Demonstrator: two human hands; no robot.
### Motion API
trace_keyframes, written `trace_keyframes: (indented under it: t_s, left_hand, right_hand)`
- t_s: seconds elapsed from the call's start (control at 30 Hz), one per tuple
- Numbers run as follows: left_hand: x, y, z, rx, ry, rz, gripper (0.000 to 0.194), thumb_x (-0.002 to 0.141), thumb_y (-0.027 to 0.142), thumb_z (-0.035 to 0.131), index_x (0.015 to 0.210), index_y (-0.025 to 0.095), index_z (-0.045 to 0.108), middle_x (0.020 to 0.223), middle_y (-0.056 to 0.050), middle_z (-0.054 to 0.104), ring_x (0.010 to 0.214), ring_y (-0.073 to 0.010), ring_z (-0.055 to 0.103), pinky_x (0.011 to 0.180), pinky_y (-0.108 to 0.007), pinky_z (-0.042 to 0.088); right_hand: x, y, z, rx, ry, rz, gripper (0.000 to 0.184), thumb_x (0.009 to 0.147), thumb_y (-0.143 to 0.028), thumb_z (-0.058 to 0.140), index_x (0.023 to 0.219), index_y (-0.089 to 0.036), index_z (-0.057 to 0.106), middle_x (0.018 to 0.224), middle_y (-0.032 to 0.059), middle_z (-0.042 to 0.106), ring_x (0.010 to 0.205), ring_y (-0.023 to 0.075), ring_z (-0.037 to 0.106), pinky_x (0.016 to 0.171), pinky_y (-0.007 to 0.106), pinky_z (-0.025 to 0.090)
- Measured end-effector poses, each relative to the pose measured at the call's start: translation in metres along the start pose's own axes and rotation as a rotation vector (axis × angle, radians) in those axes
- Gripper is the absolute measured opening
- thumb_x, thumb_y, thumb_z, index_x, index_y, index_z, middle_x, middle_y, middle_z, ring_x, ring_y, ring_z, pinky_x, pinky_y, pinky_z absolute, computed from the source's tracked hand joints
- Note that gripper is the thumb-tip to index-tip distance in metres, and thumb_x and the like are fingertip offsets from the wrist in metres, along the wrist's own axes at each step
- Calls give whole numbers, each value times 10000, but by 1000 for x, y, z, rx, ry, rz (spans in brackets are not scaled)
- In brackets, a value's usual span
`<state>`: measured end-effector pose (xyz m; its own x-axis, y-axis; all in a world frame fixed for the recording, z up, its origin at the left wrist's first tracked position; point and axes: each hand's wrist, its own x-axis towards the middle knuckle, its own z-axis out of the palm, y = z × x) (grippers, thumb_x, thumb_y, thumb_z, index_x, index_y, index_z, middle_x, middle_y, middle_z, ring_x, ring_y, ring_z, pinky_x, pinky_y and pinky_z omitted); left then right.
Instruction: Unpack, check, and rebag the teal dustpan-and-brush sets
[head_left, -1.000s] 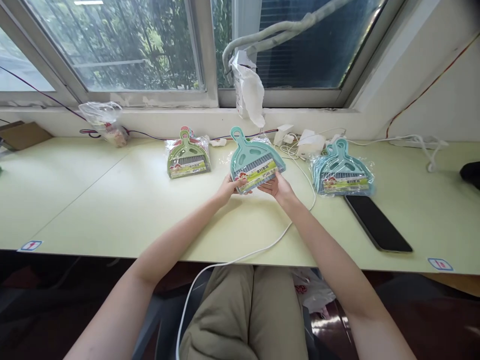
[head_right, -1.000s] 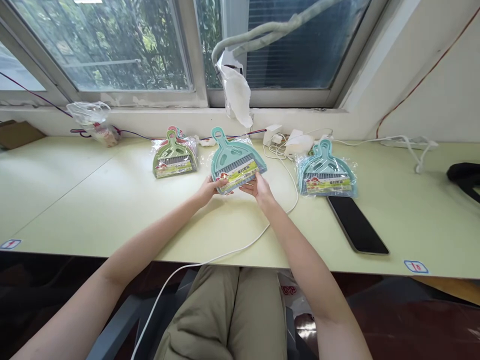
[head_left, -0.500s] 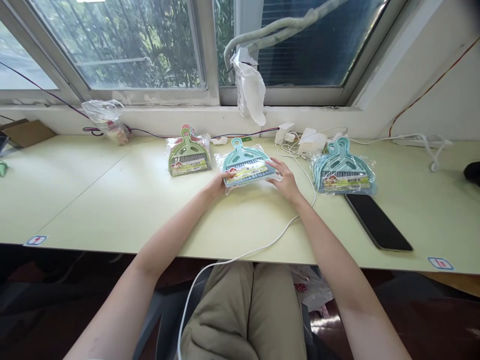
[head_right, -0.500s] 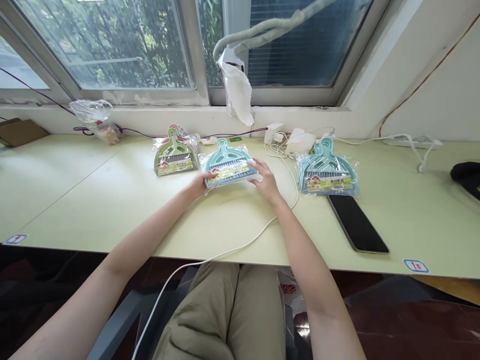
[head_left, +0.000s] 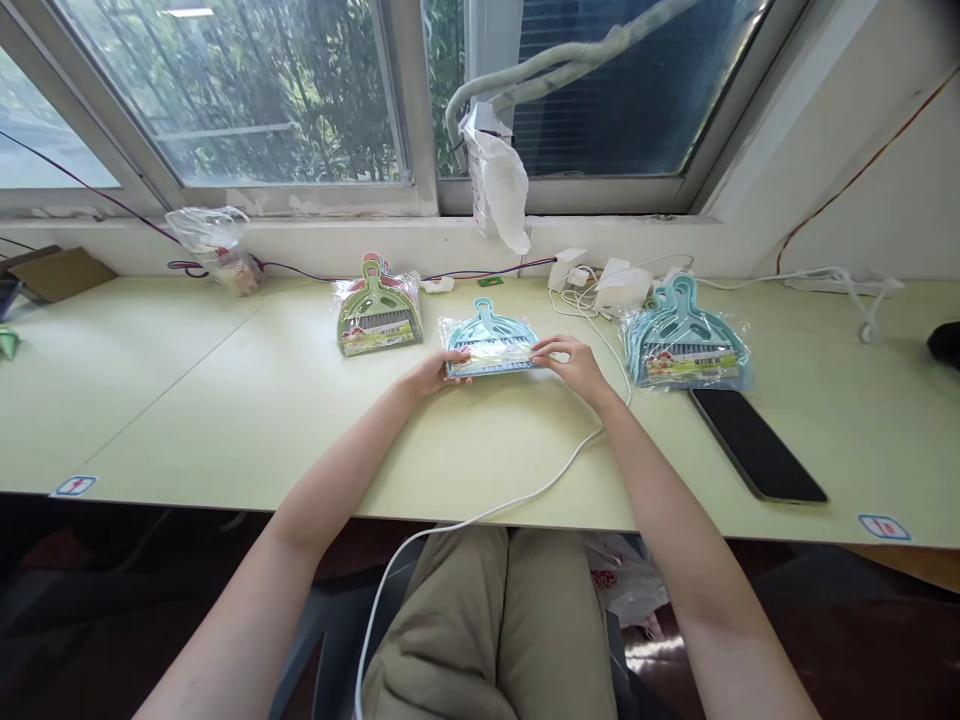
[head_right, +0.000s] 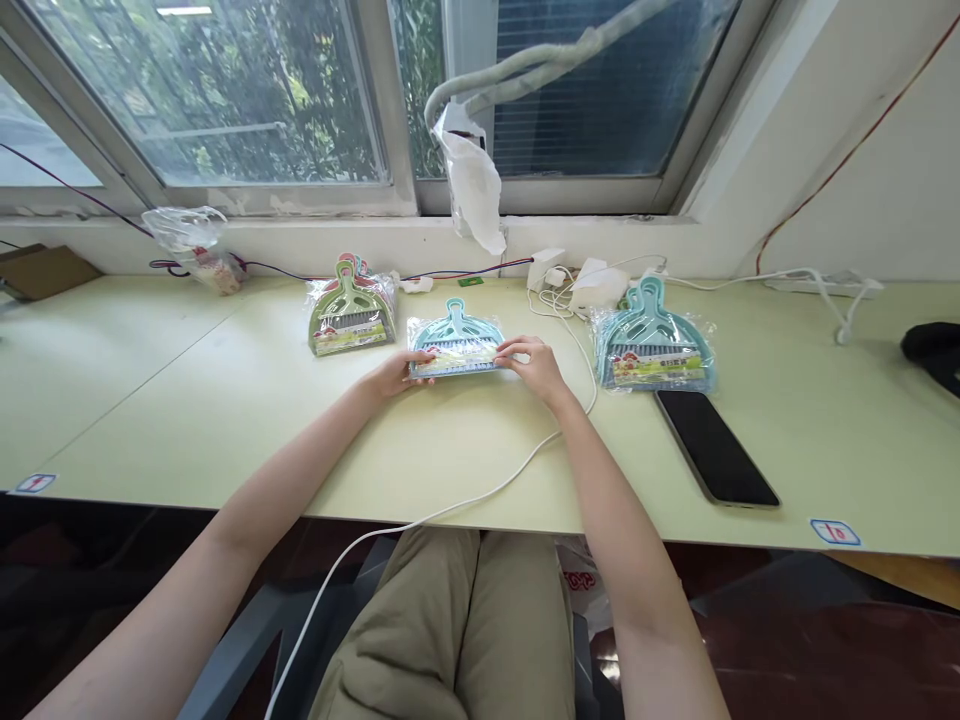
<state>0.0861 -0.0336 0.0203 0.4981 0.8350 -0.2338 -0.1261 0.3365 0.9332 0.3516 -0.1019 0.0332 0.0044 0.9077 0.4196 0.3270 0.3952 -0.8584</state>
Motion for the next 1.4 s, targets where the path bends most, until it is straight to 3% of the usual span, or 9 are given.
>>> trace_keyframes:
  t_s: [0.13, 0.3, 0.53, 0.8, 1.03, 1.17, 1.27, 1.4]
  left_hand:
    - [-4, 2, 1, 97, -65, -54, 277, 795, 224, 667, 1038, 118, 585, 765, -49, 670, 541, -120, 652, 419, -171, 490]
    - [-9, 4, 6, 207, -176, -28, 311, 692, 194, 759, 943, 125, 589, 745, -34, 667, 575, -112, 661, 413, -142, 457]
    - [-8, 2, 8, 309, -207, 21, 397, 654, 224, 796, 981, 114, 599, 837, -65, 684, 576, -107, 644, 432, -173, 431]
    - [-14, -6, 25, 280, -162, 59, 544, 625, 326, 828, 1073, 150, 574, 983, -69, 671, 599, -85, 638, 442, -157, 431]
    - [-16, -4, 32, 285, -95, 30, 537, 563, 291, 856, 996, 146, 573, 849, -29, 659, 530, -55, 581, 392, -152, 346]
    - [-20, 0, 28, 317, -111, 41, 564, 542, 314, 860, 993, 140, 570, 865, -41, 670, 538, -64, 579, 417, -168, 371]
    - [-23, 4, 27, 357, -131, 89, 599, 549, 340, 851, 1038, 144, 565, 905, -50, 671, 551, -72, 586, 430, -174, 383]
    - [-24, 6, 25, 392, -155, 128, 627, 575, 343, 831, 1099, 150, 546, 958, -68, 663, 570, -80, 594, 450, -189, 391]
  right_hand:
    - [2, 8, 0, -113, 79, -33, 111, 719, -419, 752, 697, -310, 755, 807, 18, 727, 946, 245, 583, 965, 413, 388]
    - [4, 13, -1, -304, 81, -76, 181, 794, -453, 675, 683, -328, 745, 743, 11, 721, 912, 245, 569, 1005, 456, 330]
    - [0, 6, 3, -372, 210, -156, 191, 801, -423, 669, 672, -299, 735, 716, 27, 707, 902, 260, 563, 999, 477, 298]
    - [-1, -1, -2, -513, 298, -238, 203, 834, -382, 619, 737, -239, 727, 695, 27, 678, 902, 241, 578, 971, 461, 304]
    - [-3, -2, 1, -546, 319, -251, 188, 838, -351, 620, 742, -236, 734, 632, 9, 628, 859, 224, 581, 976, 464, 311]
    - [-5, -1, 7, -572, 375, -266, 161, 831, -332, 630, 759, -245, 744, 906, 51, 682, 975, 247, 556, 976, 484, 333]
    - [-5, 1, 9, -492, 392, -283, 136, 811, -329, 652, 764, -244, 747, 1169, 71, 617, 1118, 268, 516, 994, 489, 365]
    - [-3, 7, 12, -287, 354, -251, 161, 813, -353, 648, 786, -223, 738, 1242, 93, 565, 1201, 266, 510, 993, 462, 429]
